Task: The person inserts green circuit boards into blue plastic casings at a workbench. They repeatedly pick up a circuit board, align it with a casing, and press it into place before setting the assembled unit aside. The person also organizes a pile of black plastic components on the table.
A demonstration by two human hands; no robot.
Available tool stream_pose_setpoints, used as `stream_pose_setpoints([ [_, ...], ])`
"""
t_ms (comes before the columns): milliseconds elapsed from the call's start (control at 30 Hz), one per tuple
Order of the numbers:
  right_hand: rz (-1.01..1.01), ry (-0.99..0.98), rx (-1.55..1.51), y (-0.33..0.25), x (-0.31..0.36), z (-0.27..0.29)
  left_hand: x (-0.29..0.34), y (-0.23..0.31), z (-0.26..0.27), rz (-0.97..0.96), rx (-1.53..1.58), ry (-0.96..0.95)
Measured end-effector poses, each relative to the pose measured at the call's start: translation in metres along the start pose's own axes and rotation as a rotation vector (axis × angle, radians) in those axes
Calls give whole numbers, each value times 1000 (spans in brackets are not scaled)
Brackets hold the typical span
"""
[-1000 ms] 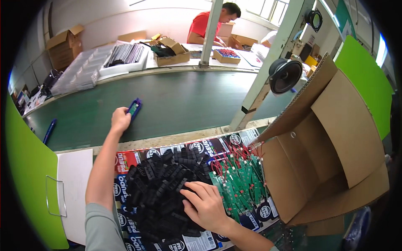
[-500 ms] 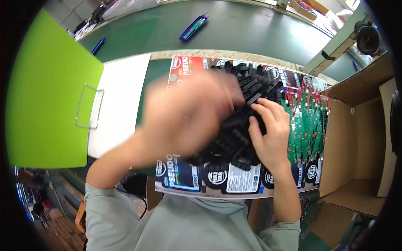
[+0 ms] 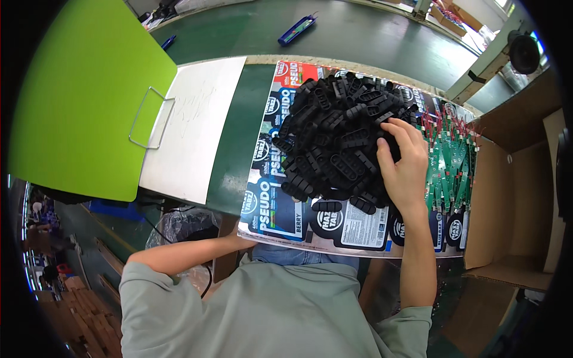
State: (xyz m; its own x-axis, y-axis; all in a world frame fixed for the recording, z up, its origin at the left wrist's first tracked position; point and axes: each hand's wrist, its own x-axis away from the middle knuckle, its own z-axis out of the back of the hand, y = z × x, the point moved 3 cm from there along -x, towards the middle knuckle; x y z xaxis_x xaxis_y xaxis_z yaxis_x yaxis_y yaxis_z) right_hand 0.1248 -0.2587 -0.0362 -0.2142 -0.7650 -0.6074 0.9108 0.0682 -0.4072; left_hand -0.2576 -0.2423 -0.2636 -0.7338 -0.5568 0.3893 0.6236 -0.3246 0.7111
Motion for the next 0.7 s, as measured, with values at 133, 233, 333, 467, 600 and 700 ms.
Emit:
stream_pose_setpoints([
  [133,-5,13,1,-1,0,1,-7,-27,-17,102,-87,-30],
  [233,-15,11,1,-2,-1,4,-17,-28,-17,101,-99,-32],
  [333,-32,8,-8,-3,0,6,-17,-30,-19,121,-107,-41],
  [467,-36,9,-17,-3,-1,6,-20,-27,-20,120,-100,-34],
  [600,-34,6,-16,-4,-1,5,-20,-22,-18,116,-90,-28],
  [700,-42,4,-16,-4,0,7,-21,-14,-14,91,-79,-25],
])
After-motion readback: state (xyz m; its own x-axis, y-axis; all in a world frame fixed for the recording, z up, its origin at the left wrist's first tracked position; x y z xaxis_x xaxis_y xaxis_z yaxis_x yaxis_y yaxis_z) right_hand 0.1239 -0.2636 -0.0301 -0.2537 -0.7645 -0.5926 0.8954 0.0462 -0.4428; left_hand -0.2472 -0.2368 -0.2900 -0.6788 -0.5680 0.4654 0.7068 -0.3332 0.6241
